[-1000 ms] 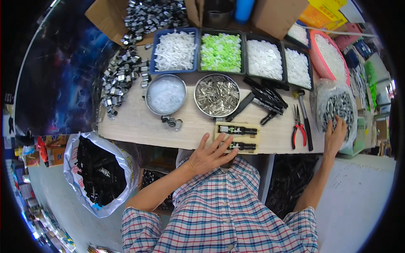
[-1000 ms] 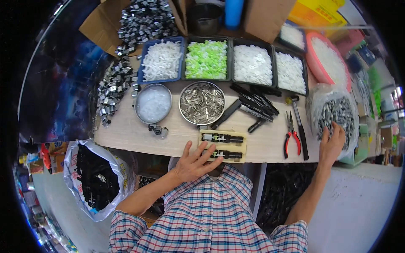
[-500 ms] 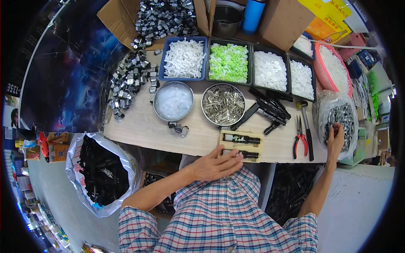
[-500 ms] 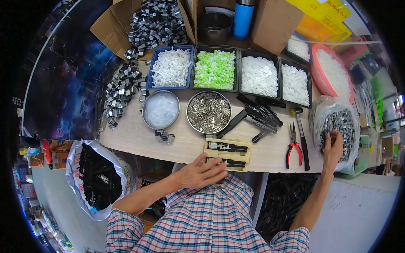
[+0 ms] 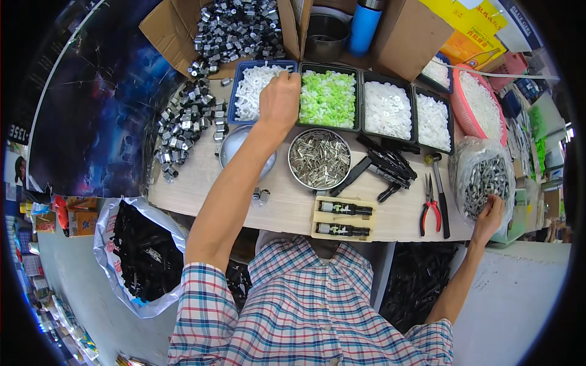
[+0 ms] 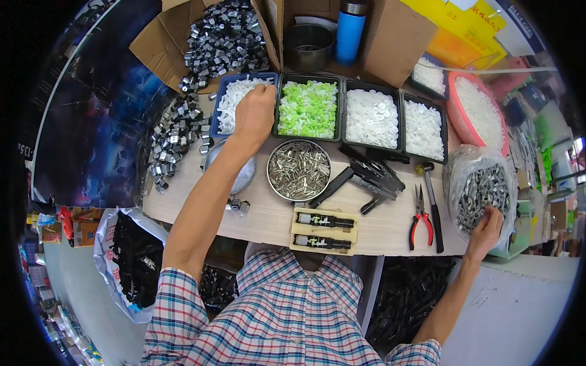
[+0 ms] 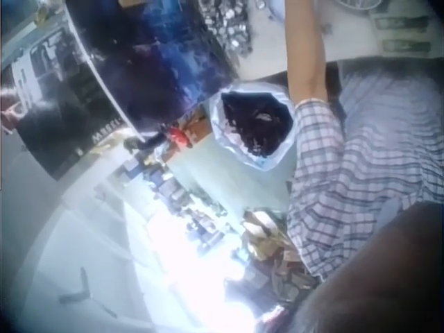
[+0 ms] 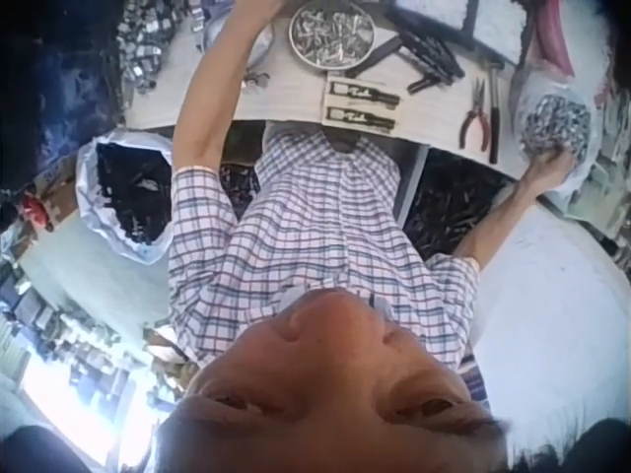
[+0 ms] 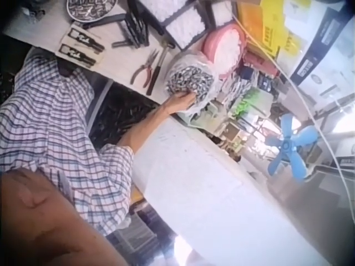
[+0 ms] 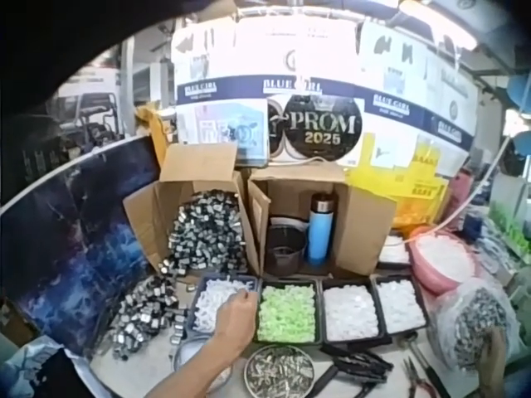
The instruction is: The recorder is assembling small components using a wooden jig, pliers, and a mallet.
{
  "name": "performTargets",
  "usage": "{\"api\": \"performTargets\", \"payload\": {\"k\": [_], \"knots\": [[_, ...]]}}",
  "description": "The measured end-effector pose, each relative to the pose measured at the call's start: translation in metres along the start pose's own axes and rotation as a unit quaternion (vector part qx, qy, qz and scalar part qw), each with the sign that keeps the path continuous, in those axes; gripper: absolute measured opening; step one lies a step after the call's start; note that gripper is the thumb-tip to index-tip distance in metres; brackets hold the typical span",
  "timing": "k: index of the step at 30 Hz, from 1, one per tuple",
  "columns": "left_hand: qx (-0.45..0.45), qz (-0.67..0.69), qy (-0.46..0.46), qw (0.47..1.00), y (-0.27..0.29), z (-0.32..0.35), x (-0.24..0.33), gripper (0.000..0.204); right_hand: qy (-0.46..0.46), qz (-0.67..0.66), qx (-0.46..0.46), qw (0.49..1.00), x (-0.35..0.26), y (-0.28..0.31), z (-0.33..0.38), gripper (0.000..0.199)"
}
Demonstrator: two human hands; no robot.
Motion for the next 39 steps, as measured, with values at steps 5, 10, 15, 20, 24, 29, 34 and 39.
{"api": "performTargets", "payload": {"k": [5, 10, 15, 20, 24, 29, 34, 39], "knots": [[-0.021, -0.04, -0.038, 0.998, -0.002, 0.0, 0.0, 0.015, -0.066, -0.034, 0.014, 0.997, 0.014, 0.001, 0.012, 0.011], [0.057, 0.051, -0.018, 0.997, 0.014, 0.007, -0.011, 0.021, -0.251, -0.181, 0.071, 0.948, 0.009, 0.011, 0.024, 0.017], [0.133, 0.293, 0.1, 0.942, 0.037, 0.018, -0.032, 0.026, -0.378, -0.646, -0.08, 0.659, -0.099, -0.004, 0.069, 0.023], [0.1, 0.485, 0.278, 0.823, 0.059, 0.084, -0.031, 0.023, -0.396, -0.815, -0.189, 0.377, -0.194, -0.023, 0.111, 0.023], [0.104, 0.423, 0.268, 0.86, 0.075, 0.144, -0.034, 0.018, -0.274, -0.534, -0.18, 0.779, -0.197, -0.019, 0.109, 0.019], [0.067, 0.175, 0.086, 0.978, 0.095, 0.155, -0.006, 0.018, -0.088, -0.372, -0.182, 0.906, -0.219, -0.013, 0.101, 0.018], [0.018, 0.109, 0.02, 0.994, 0.087, 0.151, 0.001, 0.022, -0.021, -0.302, -0.08, 0.95, -0.222, 0.001, 0.097, 0.018], [-0.023, 0.061, -0.027, 0.998, 0.078, 0.149, 0.005, 0.021, -0.079, -0.404, -0.132, 0.902, -0.23, 0.03, 0.088, 0.017]]}}
Point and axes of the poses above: each hand's wrist, its own z-axis away from the middle knuckle, its own y-axis out of the back of the hand, x = y × z, the point moved 6 cm from there along -z, towards the middle knuckle, and after that the axes turned 13 degrees about z, right-handed, at the moved point
